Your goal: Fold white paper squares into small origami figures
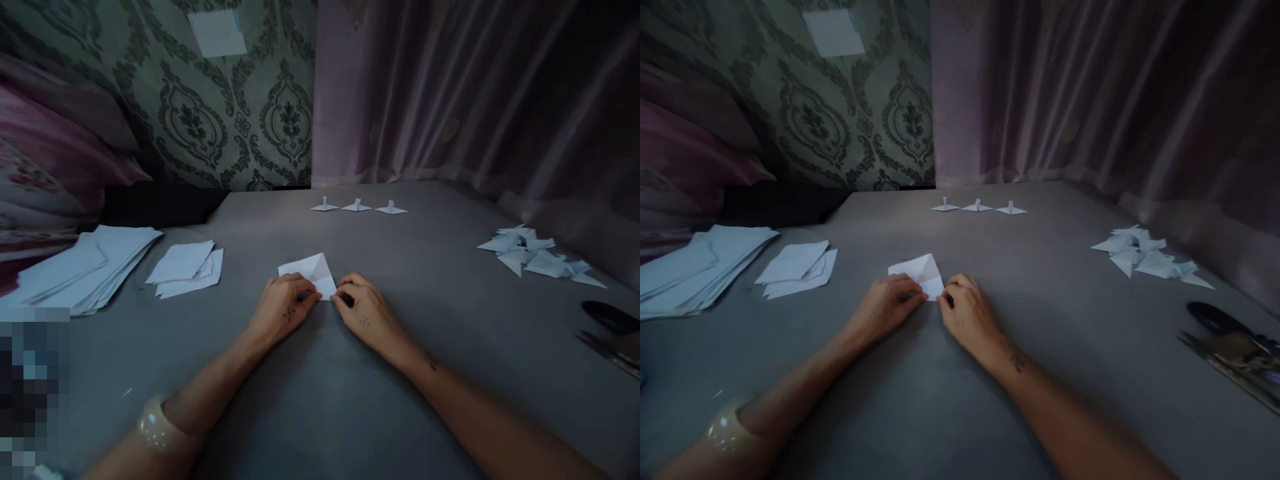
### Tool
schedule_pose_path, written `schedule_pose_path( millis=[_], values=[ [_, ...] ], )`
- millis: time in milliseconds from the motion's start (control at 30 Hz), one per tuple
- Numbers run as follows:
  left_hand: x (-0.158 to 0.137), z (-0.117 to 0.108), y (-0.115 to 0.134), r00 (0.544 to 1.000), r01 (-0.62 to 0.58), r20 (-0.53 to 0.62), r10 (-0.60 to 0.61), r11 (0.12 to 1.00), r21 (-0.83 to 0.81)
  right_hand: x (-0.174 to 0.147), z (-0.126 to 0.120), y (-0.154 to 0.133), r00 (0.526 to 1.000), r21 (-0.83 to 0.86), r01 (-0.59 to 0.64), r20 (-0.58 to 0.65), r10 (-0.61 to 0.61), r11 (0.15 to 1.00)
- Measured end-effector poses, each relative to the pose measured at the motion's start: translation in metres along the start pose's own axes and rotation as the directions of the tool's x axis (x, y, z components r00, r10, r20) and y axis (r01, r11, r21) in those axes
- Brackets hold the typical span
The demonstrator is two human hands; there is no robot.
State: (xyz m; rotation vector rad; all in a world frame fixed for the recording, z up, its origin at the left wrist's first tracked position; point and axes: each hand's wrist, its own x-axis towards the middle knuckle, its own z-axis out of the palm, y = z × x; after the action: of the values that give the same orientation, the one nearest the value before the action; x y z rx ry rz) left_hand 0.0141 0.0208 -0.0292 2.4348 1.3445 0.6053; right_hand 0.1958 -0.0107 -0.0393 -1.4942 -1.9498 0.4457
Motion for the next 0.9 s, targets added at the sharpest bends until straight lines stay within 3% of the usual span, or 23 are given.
schedule_pose_path(
  millis=[233,467,700,900],
  values=[
    [0.002,-0.003,0.003,0.999,0.024,0.030,-0.023,1.000,-0.016,0.002,0.001,0.000,1.000,0.000,-0.015,0.021,0.015,1.000],
    [0.004,-0.003,-0.002,0.998,0.039,0.050,-0.038,0.999,-0.029,0.000,-0.009,0.017,0.995,0.116,-0.097,0.043,0.093,0.988],
    [0.004,-0.006,0.000,0.998,0.025,0.062,-0.022,0.999,-0.038,-0.015,-0.017,0.013,0.995,0.097,0.079,0.049,-0.084,0.992],
    [0.005,-0.004,-0.004,0.998,0.023,0.053,-0.021,0.999,-0.041,-0.014,-0.012,0.008,0.995,0.002,0.092,0.042,-0.092,0.996]
  ],
)
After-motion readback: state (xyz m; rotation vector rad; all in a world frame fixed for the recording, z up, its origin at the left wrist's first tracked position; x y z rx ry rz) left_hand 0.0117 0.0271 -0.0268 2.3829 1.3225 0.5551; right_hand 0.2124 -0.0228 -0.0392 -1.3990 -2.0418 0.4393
